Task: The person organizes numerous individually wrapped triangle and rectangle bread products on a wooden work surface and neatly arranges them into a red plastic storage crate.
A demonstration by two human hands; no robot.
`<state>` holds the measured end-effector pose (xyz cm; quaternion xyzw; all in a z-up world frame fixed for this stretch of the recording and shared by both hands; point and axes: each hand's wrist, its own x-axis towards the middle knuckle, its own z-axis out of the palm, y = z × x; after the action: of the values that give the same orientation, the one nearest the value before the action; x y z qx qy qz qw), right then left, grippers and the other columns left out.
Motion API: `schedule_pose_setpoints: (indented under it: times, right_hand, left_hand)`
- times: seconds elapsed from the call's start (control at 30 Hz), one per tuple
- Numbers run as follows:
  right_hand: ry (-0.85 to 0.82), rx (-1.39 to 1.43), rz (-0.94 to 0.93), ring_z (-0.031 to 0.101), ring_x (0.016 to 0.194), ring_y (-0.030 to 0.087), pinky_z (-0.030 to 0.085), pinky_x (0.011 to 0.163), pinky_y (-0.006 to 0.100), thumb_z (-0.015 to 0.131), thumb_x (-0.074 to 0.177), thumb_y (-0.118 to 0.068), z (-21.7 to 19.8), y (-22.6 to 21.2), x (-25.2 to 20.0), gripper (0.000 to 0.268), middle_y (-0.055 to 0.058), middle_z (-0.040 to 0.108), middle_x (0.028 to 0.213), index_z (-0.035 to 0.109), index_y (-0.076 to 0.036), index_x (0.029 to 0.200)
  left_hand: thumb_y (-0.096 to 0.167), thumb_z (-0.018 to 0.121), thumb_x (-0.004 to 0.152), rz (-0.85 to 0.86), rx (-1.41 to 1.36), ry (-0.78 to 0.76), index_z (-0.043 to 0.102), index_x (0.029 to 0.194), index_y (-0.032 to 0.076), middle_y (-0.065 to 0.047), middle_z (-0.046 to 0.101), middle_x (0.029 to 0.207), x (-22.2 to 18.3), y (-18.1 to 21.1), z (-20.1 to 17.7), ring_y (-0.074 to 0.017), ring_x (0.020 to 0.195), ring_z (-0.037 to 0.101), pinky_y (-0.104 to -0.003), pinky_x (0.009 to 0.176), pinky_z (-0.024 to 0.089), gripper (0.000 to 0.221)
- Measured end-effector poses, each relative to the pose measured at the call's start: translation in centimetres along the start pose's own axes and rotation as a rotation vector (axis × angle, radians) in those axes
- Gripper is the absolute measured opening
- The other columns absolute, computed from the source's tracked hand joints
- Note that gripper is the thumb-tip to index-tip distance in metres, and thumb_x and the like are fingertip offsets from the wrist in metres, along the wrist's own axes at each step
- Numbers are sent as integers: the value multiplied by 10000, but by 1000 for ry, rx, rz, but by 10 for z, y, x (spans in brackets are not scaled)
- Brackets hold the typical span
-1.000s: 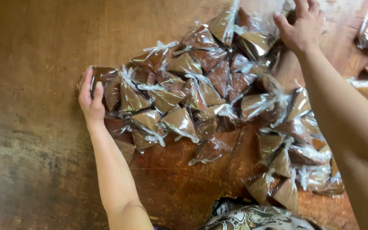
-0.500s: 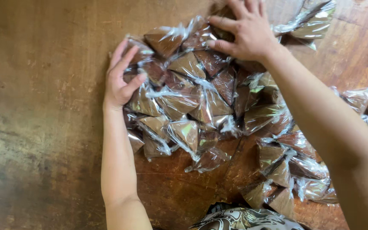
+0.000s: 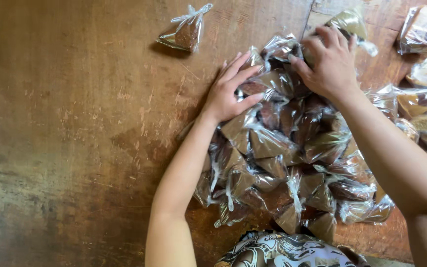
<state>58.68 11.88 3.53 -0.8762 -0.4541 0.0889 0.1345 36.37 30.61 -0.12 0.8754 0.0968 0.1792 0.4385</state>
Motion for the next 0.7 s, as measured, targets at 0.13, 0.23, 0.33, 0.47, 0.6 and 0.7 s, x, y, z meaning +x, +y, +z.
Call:
schedule_pose_setpoints:
  times: [0.13,0.23,0.33,0.47,0.6,0.7]
  right_hand:
    - [11,229,-358,387,1471,452,333,1224,564,663,880,-267,0,6,38,720,246,415,1618,526,-99,1566]
    - [-158,102,-338,479,1329,416,384,1143,521,723,737,-213,15,-6,59,855,189,536,1471,488,-107,1552]
    - [-206,-6,-122,489,1247,440,436,1064,529,791,771,-211,28,-6,56,733,243,553,1312,539,-113,1452]
    - [135,410,46,591,1199,331,504,1051,448,798,887,-141,22,25,30,441,192,611,1245,585,-47,1261]
    - [214,940,203,594,1059,208,513,924,356,800,1001,-143,-31,50,-39,436,107,606,1179,473,-24,1264]
    - [156,1420,270,667,1052,147,622,901,356,688,945,-117,-65,53,-115,363,20,643,1149,485,-116,1246]
  left_hand:
    - [412,750,937,-38,169,294,757,1195,138,-54,668,1426,28,-16,18,-274,1427,559,-511,1290,337,376]
    - [360,716,957,-171,223,733,742,1166,145,-89,696,1361,34,-52,-33,-279,1386,611,-453,1242,469,301]
    - [338,790,873,-197,638,698,588,1351,29,-246,591,1407,26,-79,-83,-441,1332,484,-545,1104,335,605]
    - [458,882,832,-309,790,424,562,1152,137,-143,649,1201,18,-82,-78,-363,1136,627,-574,1159,301,554]
    - [386,872,968,-663,336,359,594,1062,46,-93,677,948,-11,-30,-47,-278,837,633,-421,888,536,449]
    - [197,871,813,-338,-677,639,412,1344,139,-83,633,1112,-35,49,-21,-217,958,620,-402,861,520,705]
